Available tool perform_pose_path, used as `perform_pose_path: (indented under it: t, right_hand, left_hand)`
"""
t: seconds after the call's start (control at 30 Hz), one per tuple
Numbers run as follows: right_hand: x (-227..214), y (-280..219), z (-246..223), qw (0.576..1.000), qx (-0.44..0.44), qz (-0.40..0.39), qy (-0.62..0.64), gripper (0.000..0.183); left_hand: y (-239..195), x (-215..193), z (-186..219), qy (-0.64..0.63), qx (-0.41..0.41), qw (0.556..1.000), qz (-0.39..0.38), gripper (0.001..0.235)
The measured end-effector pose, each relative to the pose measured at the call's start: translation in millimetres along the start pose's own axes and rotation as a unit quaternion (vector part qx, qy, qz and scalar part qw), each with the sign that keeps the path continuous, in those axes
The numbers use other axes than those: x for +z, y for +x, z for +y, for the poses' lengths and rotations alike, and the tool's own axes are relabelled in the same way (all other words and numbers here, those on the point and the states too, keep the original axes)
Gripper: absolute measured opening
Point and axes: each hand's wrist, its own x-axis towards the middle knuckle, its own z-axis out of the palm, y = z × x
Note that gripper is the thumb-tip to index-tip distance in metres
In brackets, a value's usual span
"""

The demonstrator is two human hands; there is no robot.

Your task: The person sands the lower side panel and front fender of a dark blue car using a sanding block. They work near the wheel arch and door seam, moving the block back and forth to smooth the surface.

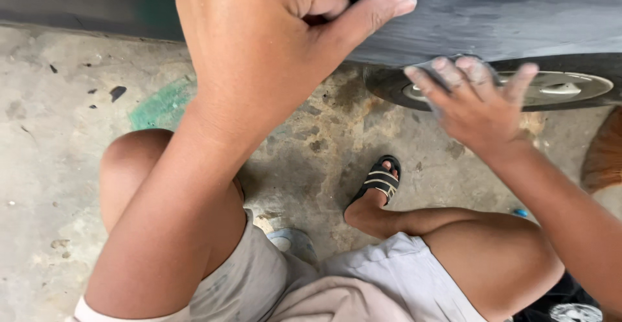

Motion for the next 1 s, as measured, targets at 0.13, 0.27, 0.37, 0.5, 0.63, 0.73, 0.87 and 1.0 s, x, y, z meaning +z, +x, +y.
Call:
perform_pose_path:
  t: [0.13, 0.27, 0.37, 0.5, 0.63, 0.73, 0.87, 1.0]
  right_hand:
    - [-40, 86, -31, 0.999, 0.014, 0.035, -0.003, 0.053]
    - [-17, 61, -25, 0.998, 0.003, 0.055, -0.001, 0.065]
    - [0, 18, -6, 1.0, 0.008, 0.021, 0.004, 0.06]
    - [-30, 75, -27, 0.998, 0.027, 0.056, -0.001, 0.061]
    - [-21, 86, -40, 0.994, 0.033, 0.104, 0.003, 0.06]
    - [-3, 29, -6, 0.998, -0.024, 0.051, -0.037, 0.059]
    - [-31, 42, 7, 0.999, -0.003, 0.013, -0.043, 0.066]
    - [-26, 84, -43, 0.996, 0.023, 0.081, 0.017, 0.051]
  left_hand:
    - [-2, -2, -1, -0.011, 0.01, 1.0, -0.009, 0.101]
    - [-7, 2, -3, -0.017, -0.026, 0.999, -0.018, 0.111]
    - [-5, 3, 0, -0.004, -0.037, 0.999, -0.006, 0.111]
    - [-2, -3, 2, -0.025, -0.021, 0.999, -0.016, 0.113]
    - [-1, -7, -5, -0.019, -0.03, 0.998, -0.051, 0.115]
    - [-11, -5, -12, -0.002, -0.038, 0.998, -0.044, 0.112]
    - [-11, -3, -12, 0.013, -0.03, 0.999, -0.032, 0.109]
    - [-2, 7, -7, 0.023, -0.009, 1.0, -0.015, 0.105]
